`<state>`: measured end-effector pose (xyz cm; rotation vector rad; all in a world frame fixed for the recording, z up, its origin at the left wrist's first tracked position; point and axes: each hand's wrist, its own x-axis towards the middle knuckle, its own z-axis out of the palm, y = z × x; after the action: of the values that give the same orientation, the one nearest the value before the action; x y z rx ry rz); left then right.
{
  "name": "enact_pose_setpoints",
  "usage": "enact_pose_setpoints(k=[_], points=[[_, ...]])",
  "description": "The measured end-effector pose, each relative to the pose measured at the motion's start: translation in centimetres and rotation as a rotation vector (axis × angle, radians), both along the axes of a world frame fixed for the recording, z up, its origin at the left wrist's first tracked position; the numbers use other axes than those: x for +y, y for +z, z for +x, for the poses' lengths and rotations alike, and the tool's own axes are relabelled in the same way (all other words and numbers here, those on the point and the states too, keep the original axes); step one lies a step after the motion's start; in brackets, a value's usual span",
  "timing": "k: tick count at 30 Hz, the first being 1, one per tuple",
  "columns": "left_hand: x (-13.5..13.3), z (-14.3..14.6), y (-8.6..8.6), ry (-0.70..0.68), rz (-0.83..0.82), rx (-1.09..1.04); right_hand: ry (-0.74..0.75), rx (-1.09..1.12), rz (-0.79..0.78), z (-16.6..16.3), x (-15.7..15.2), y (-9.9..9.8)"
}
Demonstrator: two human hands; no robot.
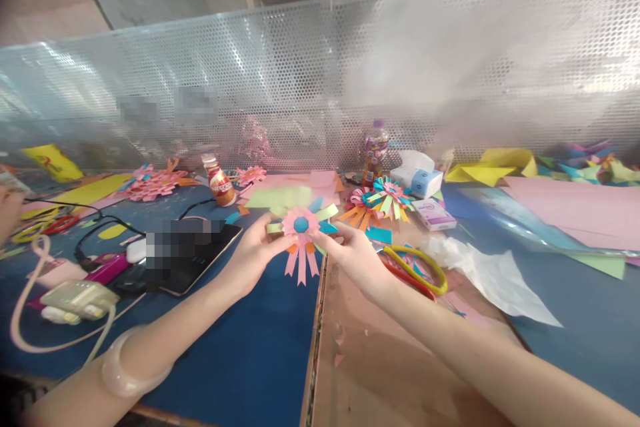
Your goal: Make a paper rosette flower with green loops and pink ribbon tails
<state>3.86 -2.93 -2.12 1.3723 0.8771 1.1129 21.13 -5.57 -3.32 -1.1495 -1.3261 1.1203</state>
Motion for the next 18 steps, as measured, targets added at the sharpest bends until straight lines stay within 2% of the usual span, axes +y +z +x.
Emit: enact_pose_setpoints(k=[4,9,18], points=[[0.1,0.03,-0.14,-0.028,-0.005,0.006,0.031,0.004,-0.024,0.14,0.03,0.29],[0.01,0.23,-0.5,-0.061,0.002,0.041,-0.001,-0.016,-0.058,-0.02,-0.03,0.04],[0.29,0.02,-0.96,-0.098,0.021,0.061,-0.007,-0.093,-0.009,0.06,0.07,-0.51]])
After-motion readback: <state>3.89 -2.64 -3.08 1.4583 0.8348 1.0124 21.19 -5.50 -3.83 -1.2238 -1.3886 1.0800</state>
